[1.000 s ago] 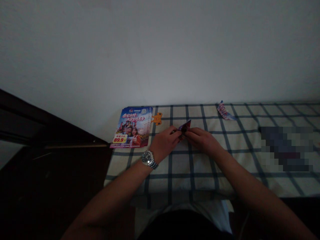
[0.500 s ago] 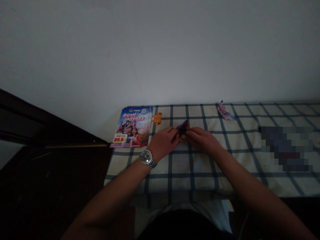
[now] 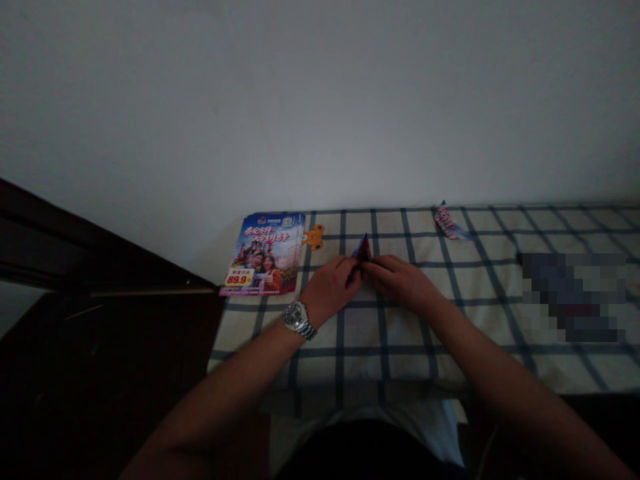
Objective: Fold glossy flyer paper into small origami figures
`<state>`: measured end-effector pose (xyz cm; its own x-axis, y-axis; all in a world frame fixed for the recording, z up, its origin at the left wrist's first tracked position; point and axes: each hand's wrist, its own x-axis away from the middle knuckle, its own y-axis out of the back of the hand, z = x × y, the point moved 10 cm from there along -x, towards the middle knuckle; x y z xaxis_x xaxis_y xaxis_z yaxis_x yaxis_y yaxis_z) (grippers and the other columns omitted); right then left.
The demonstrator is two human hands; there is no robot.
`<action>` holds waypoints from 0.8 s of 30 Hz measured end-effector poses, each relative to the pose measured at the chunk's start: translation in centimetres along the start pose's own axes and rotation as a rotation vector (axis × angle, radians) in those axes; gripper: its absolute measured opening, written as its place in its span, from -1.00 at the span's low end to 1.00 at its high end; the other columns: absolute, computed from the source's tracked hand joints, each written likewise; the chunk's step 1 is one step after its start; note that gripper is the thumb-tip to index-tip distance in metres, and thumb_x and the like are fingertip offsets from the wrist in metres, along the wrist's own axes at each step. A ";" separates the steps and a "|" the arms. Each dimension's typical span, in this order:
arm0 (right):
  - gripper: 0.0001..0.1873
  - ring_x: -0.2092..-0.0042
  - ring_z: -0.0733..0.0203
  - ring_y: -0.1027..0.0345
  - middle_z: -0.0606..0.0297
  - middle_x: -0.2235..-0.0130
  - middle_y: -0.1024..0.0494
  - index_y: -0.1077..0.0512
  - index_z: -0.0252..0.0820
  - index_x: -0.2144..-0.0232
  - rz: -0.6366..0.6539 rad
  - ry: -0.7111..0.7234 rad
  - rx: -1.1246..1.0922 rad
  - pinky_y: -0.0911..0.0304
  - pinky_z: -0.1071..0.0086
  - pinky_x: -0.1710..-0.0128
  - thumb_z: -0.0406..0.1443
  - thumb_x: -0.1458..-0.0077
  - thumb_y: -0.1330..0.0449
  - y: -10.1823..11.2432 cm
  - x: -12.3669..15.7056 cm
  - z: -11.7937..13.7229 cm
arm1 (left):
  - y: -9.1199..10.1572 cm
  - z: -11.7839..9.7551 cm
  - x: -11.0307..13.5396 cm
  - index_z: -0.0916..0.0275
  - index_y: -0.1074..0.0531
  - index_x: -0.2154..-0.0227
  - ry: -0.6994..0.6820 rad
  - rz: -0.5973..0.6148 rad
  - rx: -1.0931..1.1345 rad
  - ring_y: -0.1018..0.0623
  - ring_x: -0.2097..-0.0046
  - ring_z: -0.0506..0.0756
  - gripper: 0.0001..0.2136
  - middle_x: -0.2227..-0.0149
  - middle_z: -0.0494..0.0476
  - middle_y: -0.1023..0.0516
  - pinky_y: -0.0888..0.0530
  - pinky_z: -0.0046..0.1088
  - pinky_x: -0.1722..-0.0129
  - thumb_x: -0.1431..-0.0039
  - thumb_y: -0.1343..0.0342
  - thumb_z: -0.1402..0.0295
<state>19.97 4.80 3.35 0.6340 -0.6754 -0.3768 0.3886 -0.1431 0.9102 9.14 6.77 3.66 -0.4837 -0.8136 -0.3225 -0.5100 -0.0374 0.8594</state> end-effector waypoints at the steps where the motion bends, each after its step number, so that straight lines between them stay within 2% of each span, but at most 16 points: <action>1: -0.65 0.04 0.03 -0.47 0.02 0.01 -0.55 -0.40 -0.16 -0.15 -0.001 0.000 -0.010 -0.48 0.17 0.02 -0.33 -0.36 -0.12 0.0 0.0 0.0 | 0.0 0.1 0.0 0.25 -0.45 0.14 0.005 -0.002 0.007 -0.54 0.20 0.08 -0.90 0.19 0.12 -0.54 -0.50 -0.40 0.20 -0.37 -0.06 0.40; 10: -0.74 0.10 0.04 -0.50 0.09 0.10 -0.57 -0.45 -0.13 -0.04 -0.034 -0.021 -0.055 -0.49 0.21 0.12 -0.34 -0.35 -0.11 0.4 0.3 -0.7 | -0.1 0.0 0.1 0.19 -0.45 0.00 -0.016 0.034 0.024 -0.53 0.19 0.07 -0.78 0.15 0.12 -0.49 -0.50 -0.41 0.19 -0.39 0.01 0.41; 24: -0.77 0.07 0.08 -0.51 0.11 0.07 -0.57 -0.43 -0.12 -0.02 -0.048 -0.027 -0.056 -0.48 0.23 0.07 -0.34 -0.38 -0.07 0.7 0.6 -1.3 | 0.7 0.8 0.0 0.22 -0.49 0.05 0.018 0.009 0.040 -0.55 0.17 0.07 -0.78 0.17 0.11 -0.52 -0.48 -0.39 0.15 -0.45 0.01 0.28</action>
<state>21.43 5.23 3.53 0.5961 -0.6879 -0.4141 0.4555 -0.1350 0.8800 8.20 7.19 3.88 -0.4755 -0.8242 -0.3074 -0.5338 -0.0074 0.8456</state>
